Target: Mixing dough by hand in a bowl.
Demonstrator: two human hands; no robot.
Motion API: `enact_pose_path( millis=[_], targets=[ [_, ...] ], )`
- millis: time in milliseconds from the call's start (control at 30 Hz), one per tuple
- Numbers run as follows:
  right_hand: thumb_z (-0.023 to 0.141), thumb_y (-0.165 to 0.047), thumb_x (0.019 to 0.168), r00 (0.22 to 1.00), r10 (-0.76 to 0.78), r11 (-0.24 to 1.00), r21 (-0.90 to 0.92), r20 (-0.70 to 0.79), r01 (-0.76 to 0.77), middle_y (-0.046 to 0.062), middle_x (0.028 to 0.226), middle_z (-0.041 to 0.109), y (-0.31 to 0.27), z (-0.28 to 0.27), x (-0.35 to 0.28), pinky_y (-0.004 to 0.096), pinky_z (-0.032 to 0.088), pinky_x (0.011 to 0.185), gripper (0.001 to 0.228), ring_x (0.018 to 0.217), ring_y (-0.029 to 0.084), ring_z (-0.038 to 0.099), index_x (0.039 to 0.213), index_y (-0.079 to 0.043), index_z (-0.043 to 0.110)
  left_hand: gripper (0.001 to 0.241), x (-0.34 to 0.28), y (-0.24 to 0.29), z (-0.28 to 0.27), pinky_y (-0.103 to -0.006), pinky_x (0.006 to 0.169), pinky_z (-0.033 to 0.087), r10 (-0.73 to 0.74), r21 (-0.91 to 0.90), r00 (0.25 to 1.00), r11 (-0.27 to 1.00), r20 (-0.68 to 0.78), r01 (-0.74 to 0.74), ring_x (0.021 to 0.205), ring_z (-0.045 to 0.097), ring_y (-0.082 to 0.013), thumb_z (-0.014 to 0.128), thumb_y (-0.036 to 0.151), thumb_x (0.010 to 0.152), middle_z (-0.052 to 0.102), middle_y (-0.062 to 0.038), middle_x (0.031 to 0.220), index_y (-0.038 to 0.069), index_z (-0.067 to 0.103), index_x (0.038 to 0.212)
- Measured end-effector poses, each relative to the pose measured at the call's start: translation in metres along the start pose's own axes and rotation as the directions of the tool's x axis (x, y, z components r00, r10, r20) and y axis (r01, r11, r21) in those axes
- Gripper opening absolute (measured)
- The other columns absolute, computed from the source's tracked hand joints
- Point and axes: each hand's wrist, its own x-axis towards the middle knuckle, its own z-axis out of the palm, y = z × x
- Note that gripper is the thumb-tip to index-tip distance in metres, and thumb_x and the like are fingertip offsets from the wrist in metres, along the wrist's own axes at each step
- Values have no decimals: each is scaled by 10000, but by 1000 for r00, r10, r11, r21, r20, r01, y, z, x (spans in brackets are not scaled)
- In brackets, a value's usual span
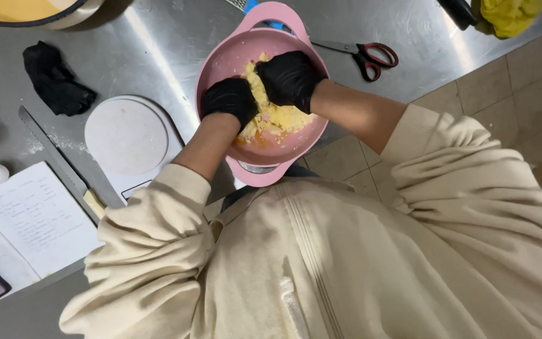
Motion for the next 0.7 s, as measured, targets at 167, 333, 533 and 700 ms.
enact_pose_path(
  millis=[167,333,533,700],
  targets=[
    [694,-202,824,1000,-13,994,108,21,10,186,887,733,-8,-19,-13,514,552,664,398,810,385,709,1208,-98,717,371,-11,-5,5,-492,979,515,-104,-112,995,988,5,104,1136,662,-373,582,277,900,685,-172,1241,175,710,1233],
    [684,-186,860,978,-39,976,203,-206,81,212,1043,725,10,3,-20,499,561,722,504,894,394,698,1343,-46,646,451,4,-22,33,-476,1050,478,-118,-273,989,958,-86,91,1221,618,-381,520,292,945,640,-188,1337,162,624,1364],
    [708,-220,835,900,-236,958,68,-367,279,279,1260,634,8,10,-56,457,566,921,621,1110,397,649,1364,51,529,783,-22,-19,15,-440,1096,425,36,-206,996,977,-82,-52,1336,518,-399,560,325,920,448,-277,1508,4,277,1576],
    [620,-18,815,928,-361,928,64,-96,368,166,1132,690,16,-26,-92,426,589,839,449,1015,332,685,1263,-44,621,921,-33,-25,6,-496,1144,257,435,337,899,840,54,-426,1434,352,-419,676,560,832,417,-216,1544,80,323,1535]
  ],
)
